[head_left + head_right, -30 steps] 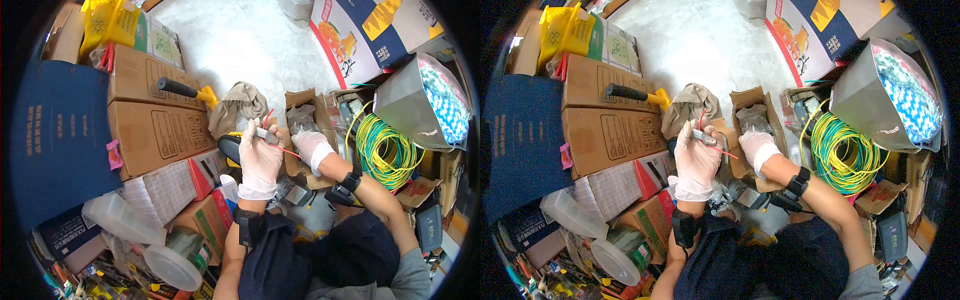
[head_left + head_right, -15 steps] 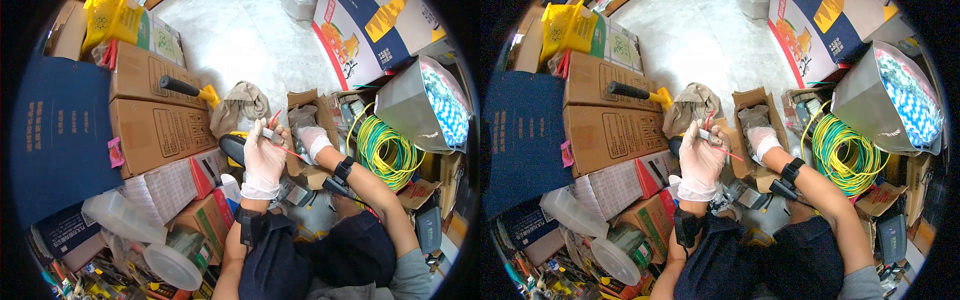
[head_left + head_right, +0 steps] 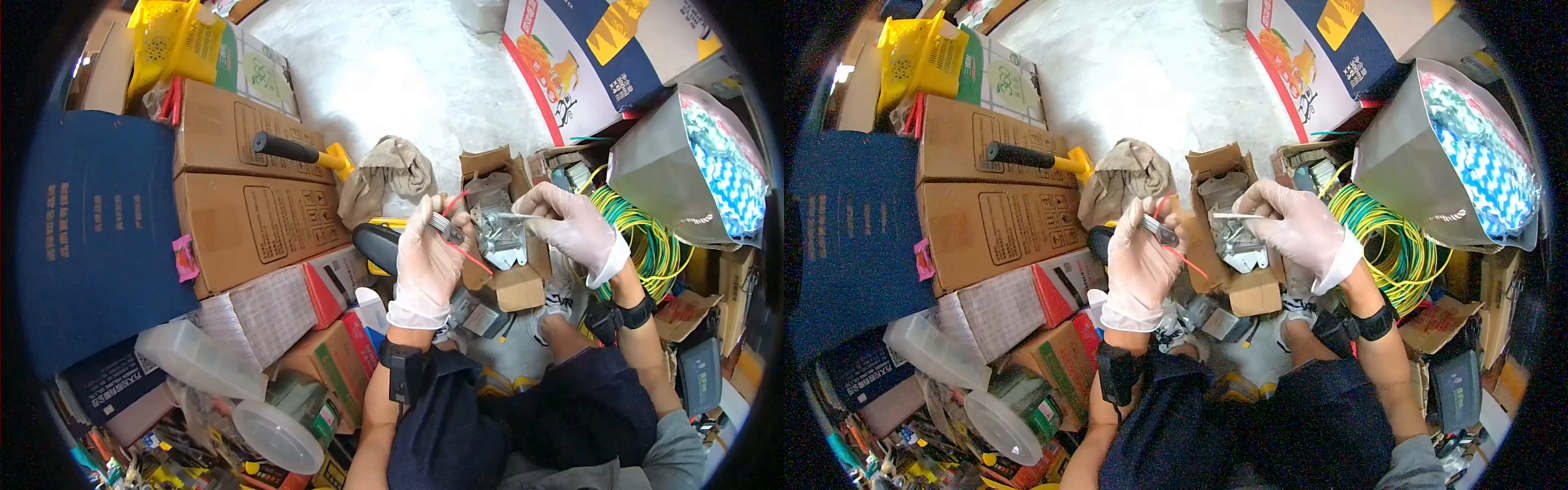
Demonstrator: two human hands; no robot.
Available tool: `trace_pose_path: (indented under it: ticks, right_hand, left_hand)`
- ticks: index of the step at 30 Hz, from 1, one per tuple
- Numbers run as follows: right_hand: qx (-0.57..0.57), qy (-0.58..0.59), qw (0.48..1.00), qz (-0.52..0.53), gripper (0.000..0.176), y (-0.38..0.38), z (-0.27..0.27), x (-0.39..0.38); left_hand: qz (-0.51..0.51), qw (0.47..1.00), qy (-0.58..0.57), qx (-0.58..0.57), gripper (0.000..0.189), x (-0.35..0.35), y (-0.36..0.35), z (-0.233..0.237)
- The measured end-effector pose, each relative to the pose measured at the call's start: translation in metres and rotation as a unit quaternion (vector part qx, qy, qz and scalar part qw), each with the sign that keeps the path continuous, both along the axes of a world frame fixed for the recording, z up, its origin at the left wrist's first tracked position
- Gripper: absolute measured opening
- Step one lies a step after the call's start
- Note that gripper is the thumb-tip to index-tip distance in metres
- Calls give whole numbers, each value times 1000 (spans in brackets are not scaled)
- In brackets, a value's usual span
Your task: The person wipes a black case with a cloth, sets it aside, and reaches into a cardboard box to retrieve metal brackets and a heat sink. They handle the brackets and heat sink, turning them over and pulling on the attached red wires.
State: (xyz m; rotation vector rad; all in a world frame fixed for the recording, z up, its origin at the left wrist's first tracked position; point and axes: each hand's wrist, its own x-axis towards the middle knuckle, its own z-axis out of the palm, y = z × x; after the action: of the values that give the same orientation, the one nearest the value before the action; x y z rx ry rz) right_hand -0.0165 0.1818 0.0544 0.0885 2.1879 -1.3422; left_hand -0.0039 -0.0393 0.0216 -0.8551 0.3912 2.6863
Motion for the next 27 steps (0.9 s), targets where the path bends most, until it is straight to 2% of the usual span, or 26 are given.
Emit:
trace_pose_path:
  ticks: [2,3,5,6,7,9,11,12,14,15,17,21,23,27]
  right_hand:
    - [4,24,1000,-8,20,-1,0,0]
    - [4,24,1000,-10,20,-2,2,0]
    - [24,18,999,-12,17,-4,6,0]
    - [24,17,999,-13,17,-4,8,0]
    - [25,11,1000,-11,16,-4,10,0]
    - [26,5,1000,-9,16,-5,10,2]
    - [-43,8,998,-38,18,-7,7,3]
    - [-43,8,998,-38,18,-9,7,3]
    - [-132,-9,986,-100,21,-14,8,2]
    - [-132,-9,986,-100,21,-14,9,2]
    - [-221,-32,971,-83,30,-13,11,1]
    - [-236,-49,968,-68,37,-18,1,1]
    - [-280,-88,949,-119,36,-20,-6,3]
    - [-330,-95,932,-113,36,-24,-3,5]
  left_hand:
    - [-91,994,56,15,18,2,0,-6]
    - [-126,989,77,-12,20,2,1,-6]
    - [-202,965,107,-130,25,3,5,-2]
    - [-202,949,128,-208,30,2,13,3]
    - [-202,949,127,-207,30,2,15,7]
    - [-276,910,147,-274,30,5,17,11]
    - [-282,911,133,-271,29,8,20,3]
    - [-285,912,133,-263,28,9,21,-2]
    - [-281,920,135,-238,26,10,20,-4]
    - [-281,920,135,-238,26,10,18,-7]
    - [-254,948,104,-162,25,9,16,-15]
    - [-224,966,62,-109,25,9,17,-11]
    - [-200,978,33,-53,25,10,19,-15]
    - [-209,975,44,-53,25,11,18,-14]
